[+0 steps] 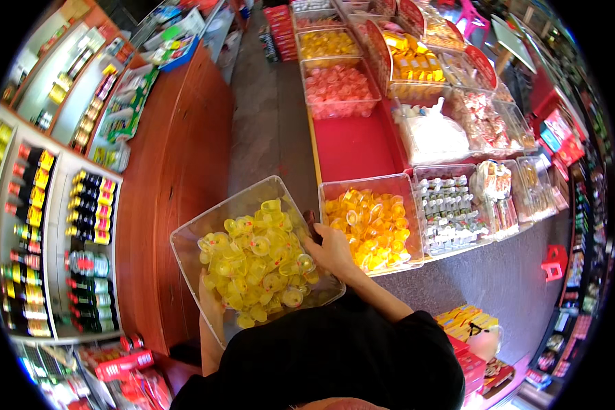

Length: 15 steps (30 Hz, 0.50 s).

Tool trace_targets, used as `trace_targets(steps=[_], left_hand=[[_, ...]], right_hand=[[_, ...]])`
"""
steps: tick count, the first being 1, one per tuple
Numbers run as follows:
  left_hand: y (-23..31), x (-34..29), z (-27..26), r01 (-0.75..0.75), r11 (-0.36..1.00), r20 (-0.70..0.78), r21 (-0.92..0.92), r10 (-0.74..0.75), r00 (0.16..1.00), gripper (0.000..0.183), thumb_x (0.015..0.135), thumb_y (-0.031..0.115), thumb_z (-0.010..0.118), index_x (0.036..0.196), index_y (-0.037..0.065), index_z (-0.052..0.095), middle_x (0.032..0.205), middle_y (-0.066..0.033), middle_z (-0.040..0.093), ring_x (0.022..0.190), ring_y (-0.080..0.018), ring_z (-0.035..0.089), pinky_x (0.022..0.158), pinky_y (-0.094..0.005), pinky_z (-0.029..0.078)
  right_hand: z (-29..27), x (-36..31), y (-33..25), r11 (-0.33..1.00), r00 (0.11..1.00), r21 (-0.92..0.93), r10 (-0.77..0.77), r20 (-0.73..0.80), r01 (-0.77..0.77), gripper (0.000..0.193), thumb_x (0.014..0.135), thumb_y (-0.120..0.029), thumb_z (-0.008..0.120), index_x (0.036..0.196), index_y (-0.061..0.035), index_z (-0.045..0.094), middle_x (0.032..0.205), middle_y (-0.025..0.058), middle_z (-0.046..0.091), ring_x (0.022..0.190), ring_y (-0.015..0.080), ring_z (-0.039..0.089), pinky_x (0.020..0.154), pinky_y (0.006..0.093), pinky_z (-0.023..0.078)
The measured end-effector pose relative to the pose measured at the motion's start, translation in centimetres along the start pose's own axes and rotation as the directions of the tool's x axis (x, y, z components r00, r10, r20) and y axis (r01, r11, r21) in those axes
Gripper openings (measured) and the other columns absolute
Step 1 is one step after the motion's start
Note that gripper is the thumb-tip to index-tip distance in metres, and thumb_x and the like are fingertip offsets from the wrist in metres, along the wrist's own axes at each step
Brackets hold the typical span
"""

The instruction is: The person wipes yellow wrapped candies with a cloth one by one, then places them into a clear plastic container. The person carries the container to a display bin and sets it down, then moves a red stool and arranges small white boxes on a shelf.

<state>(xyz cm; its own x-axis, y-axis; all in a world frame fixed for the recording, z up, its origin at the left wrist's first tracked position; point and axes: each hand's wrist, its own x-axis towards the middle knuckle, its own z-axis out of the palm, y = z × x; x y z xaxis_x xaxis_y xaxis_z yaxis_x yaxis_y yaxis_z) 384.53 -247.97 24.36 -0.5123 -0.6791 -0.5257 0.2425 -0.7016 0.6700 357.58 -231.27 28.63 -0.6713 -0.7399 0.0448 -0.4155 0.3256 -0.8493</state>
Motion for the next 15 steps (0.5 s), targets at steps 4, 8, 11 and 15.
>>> trace_targets(steps=[4, 8, 11, 15], left_hand=[[5.0, 7.3, 2.2, 0.167, 0.985, 0.175, 0.039, -0.171, 0.97, 0.05, 0.096, 0.041, 0.028, 0.131, 0.008, 0.04, 0.126, -0.0129, 0.05, 0.11, -0.0294, 0.054, 0.089, -0.0427, 0.046], [9.7, 15.5, 2.6, 0.341, 0.936, 0.377, 0.086, -0.347, 0.859, 0.055, 0.094, 0.046, 0.033, 0.133, 0.008, 0.038, 0.128, -0.0143, 0.049, 0.112, -0.0317, 0.052, 0.09, -0.0467, 0.045], [12.7, 21.6, 4.7, 0.428, 0.876, 0.473, 0.223, -0.481, 0.738, 0.055, 0.093, 0.046, 0.033, 0.133, 0.008, 0.038, 0.128, -0.0145, 0.049, 0.112, -0.032, 0.052, 0.09, -0.047, 0.045], [15.0, 27.6, 8.7, 0.475, 0.783, 0.518, 0.402, -0.622, 0.587, 0.056, 0.093, 0.047, 0.033, 0.133, 0.009, 0.038, 0.128, -0.0149, 0.049, 0.112, -0.0324, 0.052, 0.09, -0.0475, 0.045]], right_hand=[[2.9, 2.4, -0.5, 0.995, 0.978, -0.002, 0.098, -0.186, -0.101, 0.025, 0.075, -0.022, 0.062, 0.07, -0.001, 0.051, 0.066, 0.02, 0.056, 0.066, 0.0409, 0.056, 0.056, 0.047, 0.042], [6.4, 4.3, -2.3, 0.976, 0.904, 0.06, 0.217, -0.369, -0.209, 0.025, 0.074, -0.021, 0.063, 0.069, 0.0005, 0.052, 0.064, 0.0213, 0.056, 0.064, 0.0397, 0.057, 0.055, 0.0439, 0.043], [8.9, 4.9, -4.1, 0.961, 0.824, 0.038, 0.256, -0.505, -0.275, 0.021, 0.074, -0.017, 0.062, 0.074, 0.0029, 0.054, 0.062, 0.0186, 0.056, 0.059, 0.0296, 0.057, 0.054, 0.0388, 0.043], [12.6, 5.1, -3.9, 0.928, 0.713, 0.125, 0.351, -0.607, -0.351, 0.017, 0.073, -0.009, 0.059, 0.082, 0.006, 0.057, 0.064, 0.0098, 0.055, 0.057, 0.0144, 0.049, 0.052, 0.031, 0.039]])
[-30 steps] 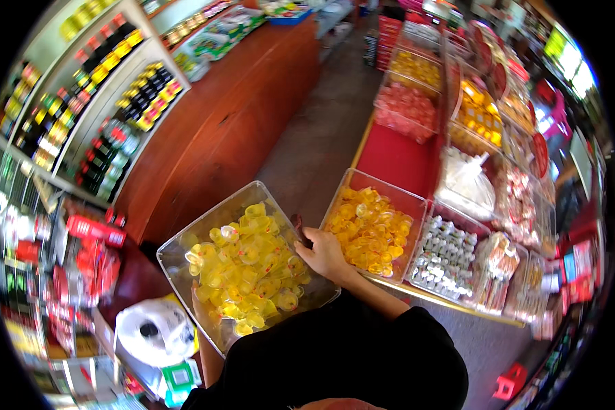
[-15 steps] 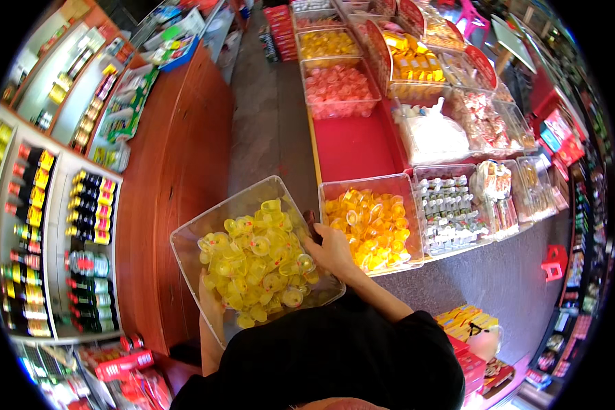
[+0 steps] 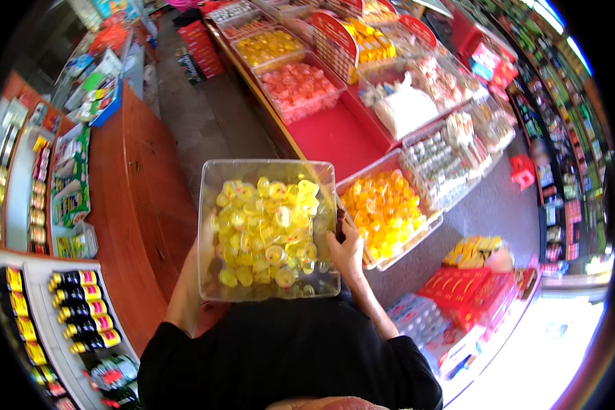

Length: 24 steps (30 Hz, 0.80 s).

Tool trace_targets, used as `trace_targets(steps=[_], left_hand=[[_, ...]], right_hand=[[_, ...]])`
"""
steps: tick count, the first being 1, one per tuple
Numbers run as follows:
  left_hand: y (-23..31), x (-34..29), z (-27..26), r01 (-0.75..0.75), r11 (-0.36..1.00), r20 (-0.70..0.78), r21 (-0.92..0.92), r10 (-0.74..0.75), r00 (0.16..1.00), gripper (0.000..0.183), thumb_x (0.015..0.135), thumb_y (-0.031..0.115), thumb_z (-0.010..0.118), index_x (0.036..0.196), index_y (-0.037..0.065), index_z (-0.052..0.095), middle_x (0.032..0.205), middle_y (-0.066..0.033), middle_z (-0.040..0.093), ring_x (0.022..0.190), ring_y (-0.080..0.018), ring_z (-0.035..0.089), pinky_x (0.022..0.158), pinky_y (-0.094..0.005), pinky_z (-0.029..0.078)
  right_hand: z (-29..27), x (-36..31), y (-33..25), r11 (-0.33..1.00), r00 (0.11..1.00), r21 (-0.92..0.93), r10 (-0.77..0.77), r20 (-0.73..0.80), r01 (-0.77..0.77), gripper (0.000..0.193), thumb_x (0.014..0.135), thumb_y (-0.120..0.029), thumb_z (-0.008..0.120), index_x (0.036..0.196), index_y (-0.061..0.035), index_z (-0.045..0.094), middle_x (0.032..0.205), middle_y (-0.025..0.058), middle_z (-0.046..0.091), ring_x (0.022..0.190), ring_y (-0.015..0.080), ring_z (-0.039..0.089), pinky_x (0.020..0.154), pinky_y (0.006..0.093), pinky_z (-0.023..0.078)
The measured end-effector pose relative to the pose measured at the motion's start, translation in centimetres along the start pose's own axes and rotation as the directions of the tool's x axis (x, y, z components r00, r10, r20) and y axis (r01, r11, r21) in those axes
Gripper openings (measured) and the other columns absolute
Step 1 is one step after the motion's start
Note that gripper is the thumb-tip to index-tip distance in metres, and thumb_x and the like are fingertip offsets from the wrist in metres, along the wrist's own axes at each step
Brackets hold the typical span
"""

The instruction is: The person wipes yellow wrapped candies with a cloth one by one, then places them into a clear plastic container. The person carries the container to a display bin and sets it down, then moves a red stool and arranges small white boxes on a shelf.

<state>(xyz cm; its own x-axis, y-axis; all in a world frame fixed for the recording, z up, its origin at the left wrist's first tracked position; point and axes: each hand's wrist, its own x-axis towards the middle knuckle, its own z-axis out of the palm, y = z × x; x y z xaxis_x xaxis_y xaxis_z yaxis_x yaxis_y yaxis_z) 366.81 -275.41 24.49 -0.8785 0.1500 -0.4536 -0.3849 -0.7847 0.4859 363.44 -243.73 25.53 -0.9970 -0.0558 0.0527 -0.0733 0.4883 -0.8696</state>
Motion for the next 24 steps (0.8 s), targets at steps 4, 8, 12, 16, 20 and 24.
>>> trace_targets(steps=[4, 8, 12, 16, 20, 24], left_hand=[[4.4, 5.2, 0.2, 0.141, 0.986, 0.056, 0.09, -0.146, 0.988, 0.056, 0.092, 0.048, 0.034, 0.133, 0.009, 0.038, 0.128, -0.0152, 0.049, 0.112, -0.0329, 0.052, 0.09, -0.0479, 0.045], [7.8, 11.7, 1.6, 0.216, 0.96, 0.126, 0.176, -0.24, 0.963, 0.057, 0.092, 0.048, 0.034, 0.133, 0.009, 0.038, 0.128, -0.0156, 0.048, 0.112, -0.0333, 0.052, 0.09, -0.0483, 0.045], [10.4, 17.8, 3.0, 0.315, 0.918, 0.121, 0.24, -0.35, 0.929, 0.058, 0.092, 0.049, 0.034, 0.133, 0.009, 0.038, 0.128, -0.0159, 0.048, 0.112, -0.0337, 0.051, 0.089, -0.0487, 0.045], [13.0, 22.8, 4.7, 0.396, 0.872, 0.147, 0.288, -0.449, 0.881, 0.058, 0.091, 0.05, 0.035, 0.133, 0.009, 0.038, 0.128, -0.0162, 0.048, 0.112, -0.0341, 0.051, 0.089, -0.0491, 0.045], [13.9, 27.5, 5.1, 0.483, 0.81, 0.137, 0.334, -0.548, 0.825, 0.059, 0.091, 0.051, 0.035, 0.133, 0.01, 0.038, 0.128, -0.0166, 0.048, 0.112, -0.0345, 0.051, 0.089, -0.0495, 0.045], [13.5, 32.3, 4.8, 0.59, 0.717, 0.13, 0.372, -0.67, 0.731, 0.06, 0.09, 0.051, 0.036, 0.133, 0.01, 0.037, 0.128, -0.0169, 0.048, 0.112, -0.0349, 0.051, 0.089, -0.0499, 0.045]], right_hand=[[2.1, 0.5, -0.7, 0.994, 0.981, 0.06, 0.099, -0.165, -0.091, 0.017, 0.073, -0.011, 0.06, 0.077, 0.0054, 0.055, 0.059, 0.0096, 0.051, 0.054, 0.0141, 0.045, 0.05, 0.0314, 0.037], [4.4, 3.3, -0.8, 0.992, 0.927, 0.064, 0.125, -0.354, -0.109, 0.018, 0.074, -0.013, 0.061, 0.076, 0.0044, 0.055, 0.055, 0.0089, 0.049, 0.052, 0.0134, 0.043, 0.05, 0.0318, 0.037], [4.5, 6.8, -3.3, 0.955, 0.889, 0.154, 0.293, -0.351, -0.253, 0.02, 0.075, -0.014, 0.061, 0.076, 0.0045, 0.054, 0.056, 0.0097, 0.051, 0.051, 0.0127, 0.043, 0.048, 0.0318, 0.037], [5.6, 8.9, -3.0, 0.938, 0.866, 0.133, 0.347, -0.359, -0.321, 0.023, 0.076, -0.015, 0.06, 0.082, 0.0059, 0.055, 0.061, 0.0146, 0.053, 0.055, 0.0188, 0.048, 0.055, 0.0342, 0.041], [7.3, 10.2, -3.8, 0.92, 0.795, 0.162, 0.39, -0.464, -0.357, 0.023, 0.076, -0.016, 0.06, 0.084, 0.0049, 0.056, 0.06, 0.0152, 0.053, 0.054, 0.0193, 0.049, 0.054, 0.0341, 0.041], [9.4, 10.3, -2.1, 0.85, 0.675, 0.112, 0.482, -0.559, -0.514, 0.026, 0.078, -0.022, 0.063, 0.089, 0.0019, 0.059, 0.068, 0.0196, 0.059, 0.06, 0.0293, 0.059, 0.058, 0.0363, 0.045]])
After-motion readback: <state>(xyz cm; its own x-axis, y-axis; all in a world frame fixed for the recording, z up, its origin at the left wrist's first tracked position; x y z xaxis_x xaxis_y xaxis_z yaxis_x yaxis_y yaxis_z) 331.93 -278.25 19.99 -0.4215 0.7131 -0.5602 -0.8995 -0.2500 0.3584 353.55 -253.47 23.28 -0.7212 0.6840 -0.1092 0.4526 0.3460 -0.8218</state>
